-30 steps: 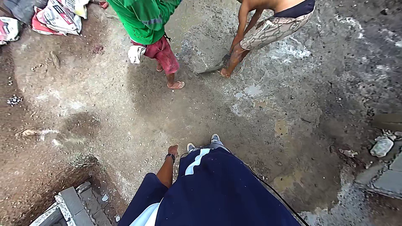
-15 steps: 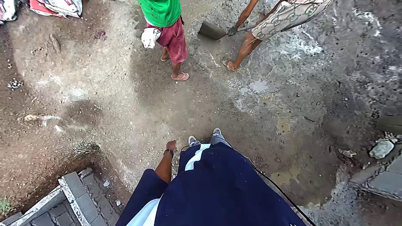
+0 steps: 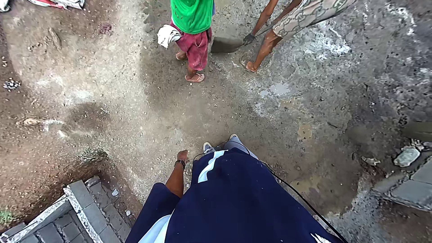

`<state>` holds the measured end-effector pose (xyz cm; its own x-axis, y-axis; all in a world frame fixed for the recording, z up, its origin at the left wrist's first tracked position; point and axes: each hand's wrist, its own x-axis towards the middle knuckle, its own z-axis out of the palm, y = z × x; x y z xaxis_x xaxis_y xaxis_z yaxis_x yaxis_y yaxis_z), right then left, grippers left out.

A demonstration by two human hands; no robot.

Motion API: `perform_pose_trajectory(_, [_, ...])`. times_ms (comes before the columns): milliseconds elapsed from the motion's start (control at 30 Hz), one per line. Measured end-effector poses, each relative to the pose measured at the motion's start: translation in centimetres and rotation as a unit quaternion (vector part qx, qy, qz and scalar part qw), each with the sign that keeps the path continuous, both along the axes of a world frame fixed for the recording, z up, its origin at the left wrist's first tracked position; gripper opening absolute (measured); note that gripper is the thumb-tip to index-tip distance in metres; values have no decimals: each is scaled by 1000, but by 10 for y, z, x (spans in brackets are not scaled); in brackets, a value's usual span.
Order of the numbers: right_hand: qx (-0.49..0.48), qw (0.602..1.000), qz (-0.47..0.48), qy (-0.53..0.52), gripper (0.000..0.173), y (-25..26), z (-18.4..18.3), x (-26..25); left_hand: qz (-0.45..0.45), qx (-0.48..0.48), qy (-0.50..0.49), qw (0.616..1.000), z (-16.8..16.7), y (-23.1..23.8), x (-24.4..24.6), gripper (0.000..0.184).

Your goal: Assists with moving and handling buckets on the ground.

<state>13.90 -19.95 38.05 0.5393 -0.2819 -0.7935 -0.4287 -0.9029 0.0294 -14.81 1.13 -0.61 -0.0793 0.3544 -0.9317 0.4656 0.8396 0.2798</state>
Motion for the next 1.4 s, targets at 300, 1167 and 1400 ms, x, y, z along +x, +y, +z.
perform_pose_trajectory(300, [-45, 996, 10, -78, 54, -73, -140, 18, 11, -2, -1, 1000, -1, 5, -1, 49])
perform_pose_trajectory(1167, [-49, 989, 140, 26, 68, -65, -286, 167, -38, 61, -37, 997, 41, 138, 180, 51])
perform_pose_trajectory(1400, [5, 999, 51, -8, 74, 0, -267, 202, -29, 144, -72, 987, 88, 209, 243, 48])
